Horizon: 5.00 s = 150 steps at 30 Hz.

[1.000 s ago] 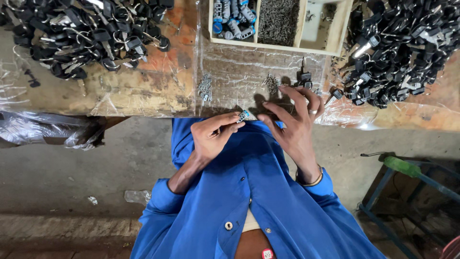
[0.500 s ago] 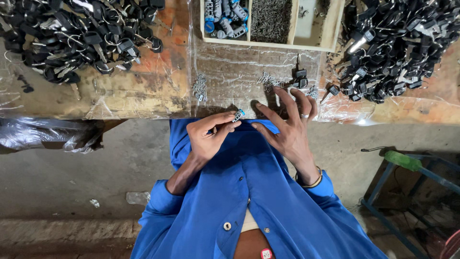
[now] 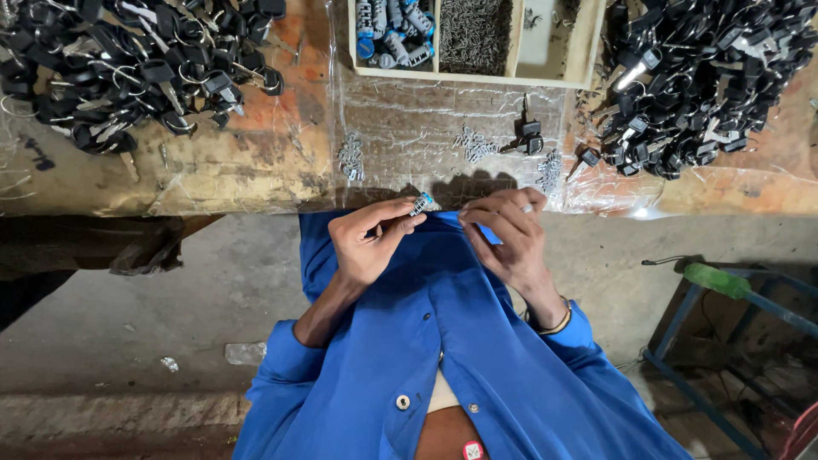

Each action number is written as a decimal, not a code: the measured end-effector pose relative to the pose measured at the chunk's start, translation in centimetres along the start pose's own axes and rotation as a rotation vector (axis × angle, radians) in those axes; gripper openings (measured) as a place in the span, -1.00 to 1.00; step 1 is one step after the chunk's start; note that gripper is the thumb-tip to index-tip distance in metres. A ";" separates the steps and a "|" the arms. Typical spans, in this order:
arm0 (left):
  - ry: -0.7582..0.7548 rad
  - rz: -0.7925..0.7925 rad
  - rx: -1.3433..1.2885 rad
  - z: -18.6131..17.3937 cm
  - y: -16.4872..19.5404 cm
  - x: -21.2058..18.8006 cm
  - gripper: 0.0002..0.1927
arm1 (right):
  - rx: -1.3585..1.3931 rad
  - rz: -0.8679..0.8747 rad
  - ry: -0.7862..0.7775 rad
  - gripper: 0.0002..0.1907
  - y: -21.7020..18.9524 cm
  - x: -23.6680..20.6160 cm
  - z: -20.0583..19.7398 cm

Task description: The person sits at a workbench covered with piles of lock parts and assembles padlock cylinder cores. They pick small blue and metal components from a compartment tray, insert them into a lock body held in their hands, press the parts into place, and set finished cores into the tray compartment.

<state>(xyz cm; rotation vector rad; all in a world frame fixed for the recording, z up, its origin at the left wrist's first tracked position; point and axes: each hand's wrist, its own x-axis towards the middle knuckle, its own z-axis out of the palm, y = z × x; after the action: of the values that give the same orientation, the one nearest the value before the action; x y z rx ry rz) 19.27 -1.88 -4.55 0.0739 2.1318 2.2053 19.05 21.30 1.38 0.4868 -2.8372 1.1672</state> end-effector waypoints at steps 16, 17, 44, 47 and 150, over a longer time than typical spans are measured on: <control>0.023 0.133 0.207 0.5 0.5 0.4 -0.79 | 0.282 0.229 0.178 -0.77 -2.3 2.0 3.5; 0.016 0.164 0.242 0.4 0.5 0.4 -0.79 | 0.184 0.186 0.148 -0.76 -2.4 2.0 3.3; 0.049 0.054 0.140 0.7 0.3 0.3 -0.76 | 0.266 0.112 0.117 -0.82 -2.0 1.9 2.8; 0.055 0.060 0.185 0.8 0.3 0.2 -0.76 | 0.239 0.110 0.127 -0.83 -2.4 2.2 3.1; -0.068 0.413 0.385 0.0 1.0 0.8 -0.74 | 0.028 0.162 -0.070 -0.66 -2.2 2.8 0.8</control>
<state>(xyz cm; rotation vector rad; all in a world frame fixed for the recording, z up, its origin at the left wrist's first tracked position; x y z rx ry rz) 18.44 -1.80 -3.55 0.6533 2.6621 1.8856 17.14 18.50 2.69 0.3102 -2.9722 1.2399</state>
